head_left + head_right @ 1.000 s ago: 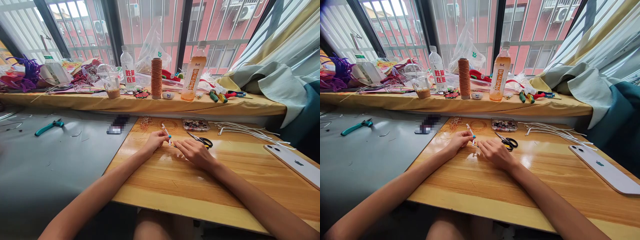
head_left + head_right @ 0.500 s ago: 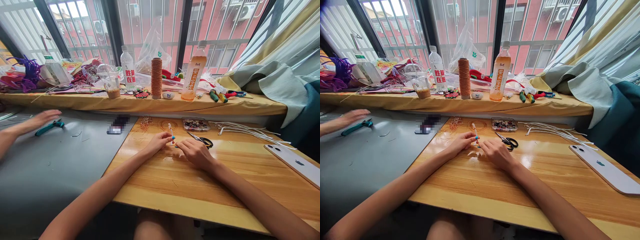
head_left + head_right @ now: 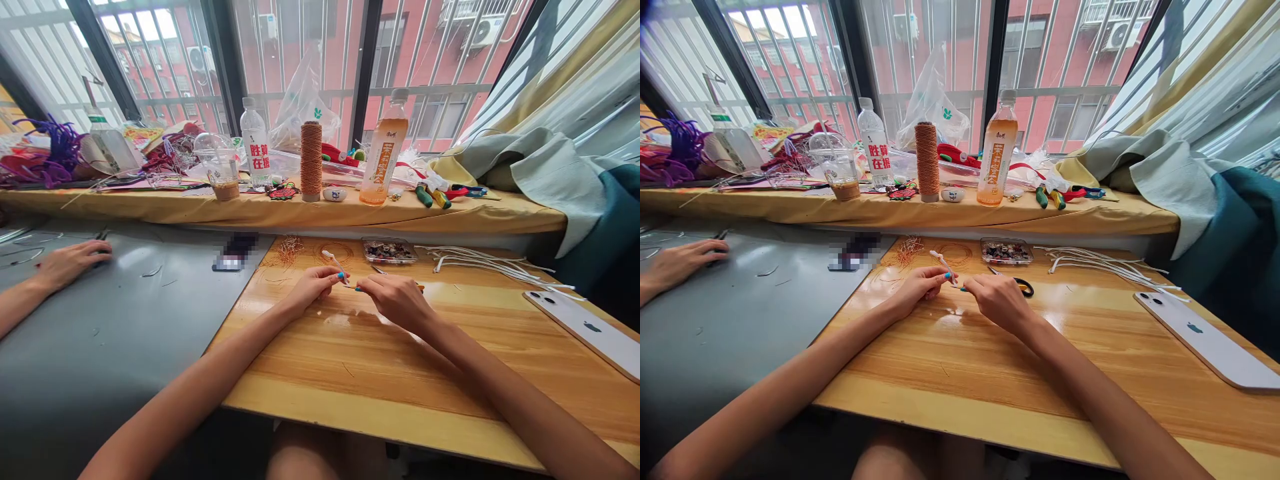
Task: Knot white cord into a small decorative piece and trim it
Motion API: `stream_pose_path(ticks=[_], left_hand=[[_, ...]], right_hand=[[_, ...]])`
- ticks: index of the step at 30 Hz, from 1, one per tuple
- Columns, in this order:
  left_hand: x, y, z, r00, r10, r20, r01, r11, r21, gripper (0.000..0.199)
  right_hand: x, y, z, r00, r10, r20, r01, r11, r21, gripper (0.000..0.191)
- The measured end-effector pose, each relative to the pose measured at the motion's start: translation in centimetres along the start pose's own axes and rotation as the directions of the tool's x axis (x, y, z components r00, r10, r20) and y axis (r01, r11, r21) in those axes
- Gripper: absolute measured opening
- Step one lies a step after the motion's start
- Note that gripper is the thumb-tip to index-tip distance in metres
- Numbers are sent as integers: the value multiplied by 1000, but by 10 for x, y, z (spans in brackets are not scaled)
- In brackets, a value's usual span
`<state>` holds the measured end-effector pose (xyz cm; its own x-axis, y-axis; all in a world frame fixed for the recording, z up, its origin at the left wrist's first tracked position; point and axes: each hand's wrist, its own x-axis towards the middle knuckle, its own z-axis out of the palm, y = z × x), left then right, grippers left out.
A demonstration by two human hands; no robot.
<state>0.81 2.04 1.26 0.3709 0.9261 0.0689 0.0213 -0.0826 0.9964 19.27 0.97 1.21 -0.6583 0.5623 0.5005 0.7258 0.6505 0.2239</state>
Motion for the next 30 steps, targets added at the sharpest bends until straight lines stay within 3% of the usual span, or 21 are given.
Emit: stream_pose_path(ticks=[5, 10, 13, 17, 23, 27, 30], left_hand=[[4, -6, -1, 1000, 13, 12, -13, 1000, 8, 29], [8, -15, -1, 999, 46, 21, -47, 998, 50, 29], [9, -18, 0, 997, 69, 44, -72, 995, 75, 26], [7, -15, 1, 996, 67, 62, -73, 993, 93, 22], [3, -10, 1, 994, 19, 110, -24, 999, 45, 23], [-1, -3, 2, 990, -5, 142, -1, 999, 38, 23], [-4, 2, 4, 985, -20, 169, 13, 999, 42, 22]], right_hand=[[1, -3, -1, 996, -84, 9, 83, 996, 26, 22], [1, -6, -1, 996, -75, 54, 71, 995, 76, 21], [1, -8, 2, 992, -25, 121, 3, 984, 179, 19], [5, -8, 3, 967, 127, 223, -205, 902, 379, 23], [14, -4, 0, 840, 195, 506, -507, 613, 606, 29], [13, 2, 2, 702, 163, 693, -709, 255, 658, 37], [12, 5, 3, 630, 127, 766, -774, 24, 633, 35]])
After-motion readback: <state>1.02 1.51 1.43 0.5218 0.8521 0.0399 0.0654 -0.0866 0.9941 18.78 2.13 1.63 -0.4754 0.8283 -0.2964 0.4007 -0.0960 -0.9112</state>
